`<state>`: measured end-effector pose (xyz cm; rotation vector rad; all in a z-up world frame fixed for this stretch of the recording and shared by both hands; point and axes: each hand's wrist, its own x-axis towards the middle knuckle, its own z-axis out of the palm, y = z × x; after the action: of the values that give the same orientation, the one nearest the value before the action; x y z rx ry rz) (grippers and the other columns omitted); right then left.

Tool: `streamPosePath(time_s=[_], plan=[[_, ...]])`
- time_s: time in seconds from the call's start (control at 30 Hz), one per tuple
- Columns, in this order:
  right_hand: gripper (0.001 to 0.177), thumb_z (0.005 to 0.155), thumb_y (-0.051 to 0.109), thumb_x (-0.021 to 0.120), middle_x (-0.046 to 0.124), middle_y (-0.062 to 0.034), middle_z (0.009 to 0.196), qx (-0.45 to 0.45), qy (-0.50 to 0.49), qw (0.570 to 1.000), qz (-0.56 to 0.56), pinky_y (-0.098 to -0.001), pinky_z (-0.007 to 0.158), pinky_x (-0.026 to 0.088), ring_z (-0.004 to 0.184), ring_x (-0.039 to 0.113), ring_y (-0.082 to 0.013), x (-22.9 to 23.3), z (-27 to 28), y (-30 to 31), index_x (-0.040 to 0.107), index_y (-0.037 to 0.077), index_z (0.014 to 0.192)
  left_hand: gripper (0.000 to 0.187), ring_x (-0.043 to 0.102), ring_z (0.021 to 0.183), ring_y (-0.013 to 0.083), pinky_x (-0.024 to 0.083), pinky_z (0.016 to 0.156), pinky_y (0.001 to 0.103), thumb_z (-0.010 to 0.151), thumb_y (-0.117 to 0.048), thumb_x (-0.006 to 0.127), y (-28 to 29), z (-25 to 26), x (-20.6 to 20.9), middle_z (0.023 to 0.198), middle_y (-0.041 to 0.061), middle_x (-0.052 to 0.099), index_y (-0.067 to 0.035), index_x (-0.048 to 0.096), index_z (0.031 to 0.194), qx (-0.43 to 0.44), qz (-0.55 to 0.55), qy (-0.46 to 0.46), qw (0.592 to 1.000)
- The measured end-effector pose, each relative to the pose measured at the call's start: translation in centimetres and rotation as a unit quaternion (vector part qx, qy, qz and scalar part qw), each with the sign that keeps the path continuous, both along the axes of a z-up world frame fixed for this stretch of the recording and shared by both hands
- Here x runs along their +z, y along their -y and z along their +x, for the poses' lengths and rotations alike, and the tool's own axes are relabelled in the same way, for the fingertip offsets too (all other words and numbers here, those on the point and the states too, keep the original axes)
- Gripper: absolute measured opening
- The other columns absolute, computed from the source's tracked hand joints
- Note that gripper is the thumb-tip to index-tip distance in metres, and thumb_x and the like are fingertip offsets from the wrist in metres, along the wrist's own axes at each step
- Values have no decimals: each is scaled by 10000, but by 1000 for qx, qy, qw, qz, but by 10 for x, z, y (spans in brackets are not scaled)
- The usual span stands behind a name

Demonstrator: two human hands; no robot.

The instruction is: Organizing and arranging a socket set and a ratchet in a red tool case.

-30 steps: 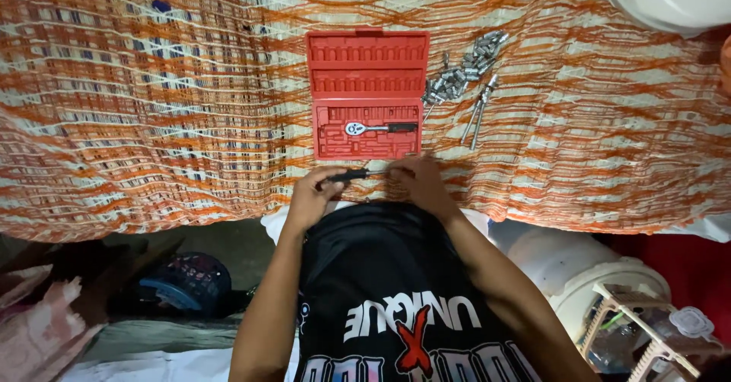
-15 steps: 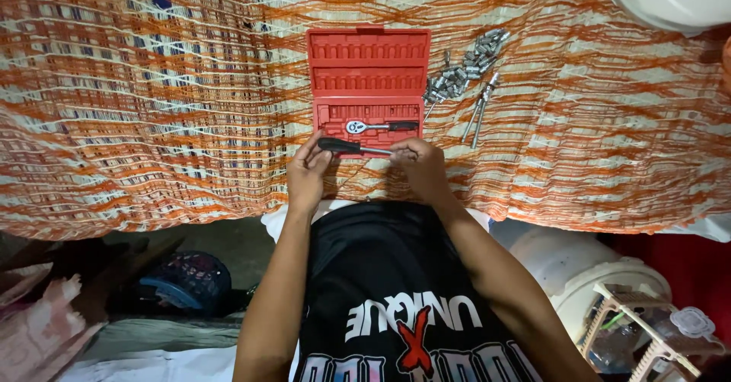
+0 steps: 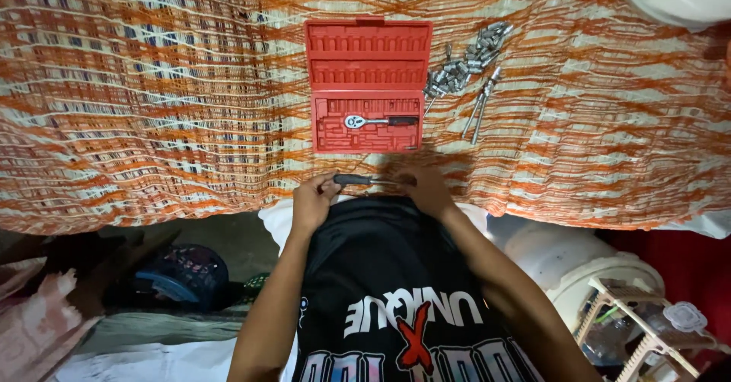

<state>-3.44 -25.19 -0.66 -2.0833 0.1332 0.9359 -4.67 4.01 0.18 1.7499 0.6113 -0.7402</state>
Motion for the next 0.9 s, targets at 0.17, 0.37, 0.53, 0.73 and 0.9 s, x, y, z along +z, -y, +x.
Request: streamPosePath(time_s=[0.17,0.37,0.53,0.73,0.9], plan=[[285,855,193,757,761,-138,1098,-20,74,997,33,-392,874,558,1003,722,-283,1,-4,-5,760,89,1120,413,766,815,128,576,764,268,897,-86,727,2,14,10,925,110,805,-88,708,1310,-49,38,72,995],[319,851,83,764,767,-115,1064,-107,75,991,32,-341,873,578,990,746,-210,9,9,-6,708,53,1163,321,762,928,160,576,830,284,933,-81,721,10,30,5,1046,126,793,-38,708,1251,-22,19,98,995],[386,831,-17,782,735,-87,1006,-220,44,969,100,-314,843,590,936,715,-171,-18,0,5,665,37,1195,308,762,937,173,583,838,292,928,-50,704,18,34,3,1063,127,789,-25,696,1236,-26,9,83,996],[498,839,-67,738,710,-86,1136,-303,33,935,180,-310,903,577,1044,682,-159,-34,-6,10,582,14,1304,319,742,877,157,582,805,289,910,-45,719,27,41,12,995,105,783,-46,708,1228,-22,26,70,997],[520,830,-99,729,676,-97,1139,-319,36,925,205,-306,908,580,1054,668,-161,-37,-1,5,588,6,1319,300,707,817,170,570,762,300,895,-35,740,26,43,11,934,109,746,-47,732,1195,-37,47,116,991]])
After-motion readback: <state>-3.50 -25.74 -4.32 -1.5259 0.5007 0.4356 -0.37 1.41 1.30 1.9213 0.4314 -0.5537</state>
